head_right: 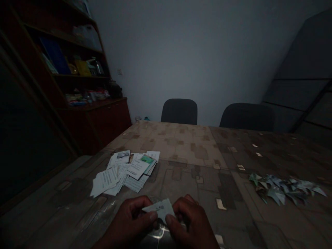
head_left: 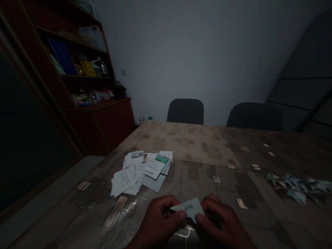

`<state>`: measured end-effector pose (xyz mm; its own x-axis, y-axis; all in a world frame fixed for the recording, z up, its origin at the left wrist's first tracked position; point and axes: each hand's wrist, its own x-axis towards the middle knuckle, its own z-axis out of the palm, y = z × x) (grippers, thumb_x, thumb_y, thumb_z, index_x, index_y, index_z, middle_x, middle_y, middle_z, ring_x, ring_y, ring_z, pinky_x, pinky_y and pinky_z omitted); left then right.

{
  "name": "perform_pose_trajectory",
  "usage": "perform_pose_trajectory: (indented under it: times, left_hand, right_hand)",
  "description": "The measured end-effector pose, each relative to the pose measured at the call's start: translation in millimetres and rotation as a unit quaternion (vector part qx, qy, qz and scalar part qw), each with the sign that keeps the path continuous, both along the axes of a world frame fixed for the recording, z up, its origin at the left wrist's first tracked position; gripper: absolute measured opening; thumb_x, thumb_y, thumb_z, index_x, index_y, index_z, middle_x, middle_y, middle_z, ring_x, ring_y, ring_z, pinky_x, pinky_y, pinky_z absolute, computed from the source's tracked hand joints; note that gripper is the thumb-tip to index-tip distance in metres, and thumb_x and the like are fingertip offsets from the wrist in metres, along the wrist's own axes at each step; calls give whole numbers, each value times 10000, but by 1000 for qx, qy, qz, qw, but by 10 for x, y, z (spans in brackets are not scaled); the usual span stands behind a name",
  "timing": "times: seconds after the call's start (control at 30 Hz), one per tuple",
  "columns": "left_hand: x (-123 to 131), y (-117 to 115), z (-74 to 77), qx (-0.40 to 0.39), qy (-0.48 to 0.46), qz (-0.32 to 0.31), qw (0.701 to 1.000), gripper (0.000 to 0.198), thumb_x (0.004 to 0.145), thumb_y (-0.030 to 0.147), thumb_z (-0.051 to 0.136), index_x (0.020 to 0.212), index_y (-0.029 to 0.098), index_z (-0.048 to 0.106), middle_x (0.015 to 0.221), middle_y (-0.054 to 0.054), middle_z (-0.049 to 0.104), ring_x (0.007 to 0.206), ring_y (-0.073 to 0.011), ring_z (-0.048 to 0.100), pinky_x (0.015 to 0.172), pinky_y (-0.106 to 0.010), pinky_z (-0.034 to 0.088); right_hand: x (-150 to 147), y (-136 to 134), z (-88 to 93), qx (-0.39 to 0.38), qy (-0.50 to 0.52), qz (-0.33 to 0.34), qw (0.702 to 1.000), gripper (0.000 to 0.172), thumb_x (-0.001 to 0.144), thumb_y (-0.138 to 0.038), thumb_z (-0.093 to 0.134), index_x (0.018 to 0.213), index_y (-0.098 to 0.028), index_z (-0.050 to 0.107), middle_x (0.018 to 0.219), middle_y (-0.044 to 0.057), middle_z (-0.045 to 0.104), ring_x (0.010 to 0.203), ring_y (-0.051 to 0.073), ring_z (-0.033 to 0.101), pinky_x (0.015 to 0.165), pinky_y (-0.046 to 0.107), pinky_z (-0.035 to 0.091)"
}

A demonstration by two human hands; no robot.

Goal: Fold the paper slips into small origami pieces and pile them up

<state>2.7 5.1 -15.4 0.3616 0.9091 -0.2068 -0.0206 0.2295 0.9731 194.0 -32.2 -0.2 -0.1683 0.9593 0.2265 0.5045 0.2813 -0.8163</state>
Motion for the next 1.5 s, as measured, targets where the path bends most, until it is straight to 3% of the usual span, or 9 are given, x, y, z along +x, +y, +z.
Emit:
perform_pose_trajectory:
  times: [0.33,0.47,0.6,0.73,0.87,1.0,1.07,1.2,1.5]
  left_hand:
    - [-174,154,253,32,-38,43,998,298,708,385,757,659,128,613,554,-16,630,522,-110,531,530,-218,372]
    - [-175,164,212,-1,-55,7,998,293,690,366,777,693,130,604,561,-11,637,510,-96,529,527,-207,372]
    - [-85,78,195,-42,-58,-49,996,373,605,407,816,662,147,556,554,-28,653,486,-100,540,502,-206,364]
    - [-38,37,214,-52,-45,-61,996,372,590,416,803,673,146,560,539,-16,637,489,-102,540,506,-207,367]
    - [-40,35,279,-38,-10,-72,997,329,607,395,765,652,148,553,549,-21,636,475,-94,510,502,-210,347]
    - [-56,18,323,17,18,-17,1000,296,668,401,711,656,142,566,592,-26,629,531,-115,516,527,-220,341]
    - [-65,2,305,49,24,4,998,285,707,405,681,671,140,584,611,-17,610,558,-125,511,542,-226,348]
    - [-78,-25,220,135,81,9,987,227,752,362,633,672,150,626,595,8,555,582,-139,488,544,-230,344]
    - [-38,-86,230,308,201,-40,929,163,742,235,581,615,147,631,579,-9,574,556,-140,514,544,-230,335]
  right_hand:
    - [83,3,94,-30,8,-30,999,280,874,-358,528,641,-204,540,656,-9,544,640,167,543,593,271,419]
    - [159,8,186,80,-70,-29,994,31,863,-224,577,844,-222,601,804,17,631,750,192,607,659,289,465]
    - [177,36,190,231,-104,27,967,297,834,-115,586,1093,-256,550,962,37,645,850,196,614,736,297,498]
    - [163,34,113,266,-143,74,950,307,805,-67,535,1044,-248,599,936,51,605,812,190,591,668,277,500]
    - [138,12,93,269,-119,47,955,264,820,-74,514,969,-256,634,888,38,597,771,181,583,647,272,477]
    - [99,7,125,73,-10,-27,997,176,933,-228,449,1029,-239,597,895,32,642,807,190,628,686,276,498]
    - [69,12,117,11,-2,-7,1000,157,920,-294,468,960,-218,599,815,19,627,733,185,619,635,265,486]
    - [-3,31,61,92,-72,62,991,99,831,-254,532,779,-191,588,723,19,587,679,179,580,600,262,444]
    - [-19,24,26,157,-128,42,978,82,803,-136,517,762,-195,558,705,13,594,674,172,580,614,261,433]
